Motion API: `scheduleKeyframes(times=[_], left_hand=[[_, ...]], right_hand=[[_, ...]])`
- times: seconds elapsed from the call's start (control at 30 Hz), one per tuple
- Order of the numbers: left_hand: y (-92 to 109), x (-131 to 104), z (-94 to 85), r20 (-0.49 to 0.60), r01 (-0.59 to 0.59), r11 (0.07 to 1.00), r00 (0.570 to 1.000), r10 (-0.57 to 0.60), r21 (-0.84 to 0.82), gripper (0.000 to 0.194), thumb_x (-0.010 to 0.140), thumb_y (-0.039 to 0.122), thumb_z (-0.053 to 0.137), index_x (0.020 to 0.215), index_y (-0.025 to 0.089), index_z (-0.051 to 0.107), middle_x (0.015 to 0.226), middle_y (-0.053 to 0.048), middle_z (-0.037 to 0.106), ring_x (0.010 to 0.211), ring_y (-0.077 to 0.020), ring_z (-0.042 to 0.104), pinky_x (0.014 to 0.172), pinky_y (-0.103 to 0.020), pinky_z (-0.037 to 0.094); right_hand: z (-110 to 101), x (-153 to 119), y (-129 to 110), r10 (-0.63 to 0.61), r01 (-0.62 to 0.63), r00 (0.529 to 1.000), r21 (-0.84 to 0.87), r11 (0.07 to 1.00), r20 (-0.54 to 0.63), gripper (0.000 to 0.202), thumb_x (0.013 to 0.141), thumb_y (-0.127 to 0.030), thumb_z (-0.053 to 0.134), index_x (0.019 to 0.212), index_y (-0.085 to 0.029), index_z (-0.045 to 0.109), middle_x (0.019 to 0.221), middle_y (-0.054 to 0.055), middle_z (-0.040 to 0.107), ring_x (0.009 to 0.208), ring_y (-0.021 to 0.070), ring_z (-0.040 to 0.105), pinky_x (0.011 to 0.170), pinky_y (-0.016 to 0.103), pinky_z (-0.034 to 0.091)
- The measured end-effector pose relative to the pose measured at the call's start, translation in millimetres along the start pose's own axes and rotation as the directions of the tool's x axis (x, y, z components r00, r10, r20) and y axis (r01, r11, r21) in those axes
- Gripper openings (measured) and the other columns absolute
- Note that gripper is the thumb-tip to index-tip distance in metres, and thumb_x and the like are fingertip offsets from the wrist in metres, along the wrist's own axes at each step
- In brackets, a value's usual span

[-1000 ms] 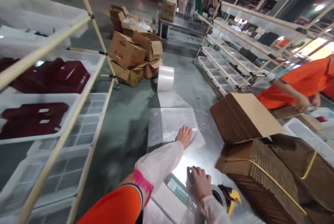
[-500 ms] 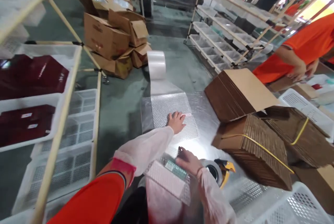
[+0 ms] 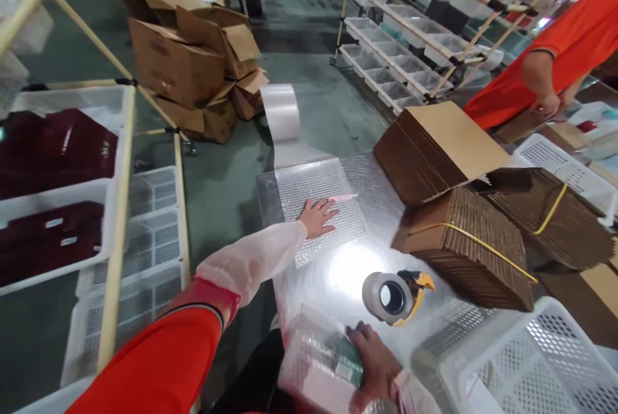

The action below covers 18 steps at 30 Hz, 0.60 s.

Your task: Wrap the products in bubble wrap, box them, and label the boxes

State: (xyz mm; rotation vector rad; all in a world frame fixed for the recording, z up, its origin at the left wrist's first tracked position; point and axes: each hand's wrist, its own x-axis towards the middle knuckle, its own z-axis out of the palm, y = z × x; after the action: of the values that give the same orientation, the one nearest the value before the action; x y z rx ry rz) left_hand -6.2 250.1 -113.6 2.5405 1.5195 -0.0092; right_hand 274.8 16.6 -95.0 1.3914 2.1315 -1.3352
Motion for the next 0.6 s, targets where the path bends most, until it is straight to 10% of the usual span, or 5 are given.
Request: scheduleKeyframes(times=[0.17, 0.33, 0.43, 0.6], left_hand=[[-0.7, 0.5, -14.3, -0.053, 0.01, 1.0, 0.999, -0.011, -0.022, 0.05, 0.098, 0.047, 0.04, 0.146, 0.032, 0.041, 0.159, -0.004, 0.032, 0.141, -0.0337, 0.025, 0.11, -0.06, 0.015], [9.4, -2.3, -23.4, -0.094, 0.023, 0.999, 0.995, -0.026, -0.028, 0.053, 0.094, 0.047, 0.048, 0.144, 0.029, 0.043, 0.158, -0.008, 0.033, 0.141, -0.0349, 0.027, 0.109, -0.06, 0.018], [57.2, -7.5, -26.5, -0.156, -0.05, 0.992, 0.987, 0.032, -0.112, 0.054, 0.094, 0.043, 0.051, 0.142, 0.02, 0.046, 0.151, -0.015, 0.042, 0.138, -0.0331, 0.033, 0.11, -0.053, 0.024], [199.9, -32.9, -28.8, -0.032, -0.365, 0.858, 0.925, 0.379, -0.363, 0.061, 0.091, 0.048, 0.054, 0.14, 0.012, 0.045, 0.126, -0.017, 0.06, 0.119, -0.0286, 0.052, 0.101, -0.041, 0.043]], right_hand=[[15.3, -23.5, 6.0, 0.008, -0.004, 0.999, 0.117, 0.993, -0.033, 0.122, 0.015, -0.057, 0.089, 0.127, -0.021, 0.06, 0.126, 0.014, 0.053, 0.113, 0.0376, 0.05, 0.102, 0.049, 0.038], [8.5, -26.6, 3.9, -0.017, 0.03, 0.995, 0.143, 0.989, -0.096, 0.108, 0.038, -0.069, 0.083, 0.132, -0.021, 0.06, 0.125, 0.015, 0.058, 0.116, 0.0373, 0.052, 0.101, 0.048, 0.04], [11.9, -33.1, -0.4, -0.039, 0.062, 0.988, 0.151, 0.987, -0.148, 0.099, 0.044, -0.071, 0.08, 0.129, -0.024, 0.064, 0.125, 0.015, 0.062, 0.115, 0.038, 0.054, 0.1, 0.051, 0.041], [24.7, -55.9, -5.6, -0.02, 0.105, 0.956, 0.275, 0.956, -0.294, 0.1, 0.045, -0.073, 0.08, 0.128, -0.02, 0.064, 0.122, 0.017, 0.066, 0.113, 0.0375, 0.06, 0.1, 0.049, 0.046]])
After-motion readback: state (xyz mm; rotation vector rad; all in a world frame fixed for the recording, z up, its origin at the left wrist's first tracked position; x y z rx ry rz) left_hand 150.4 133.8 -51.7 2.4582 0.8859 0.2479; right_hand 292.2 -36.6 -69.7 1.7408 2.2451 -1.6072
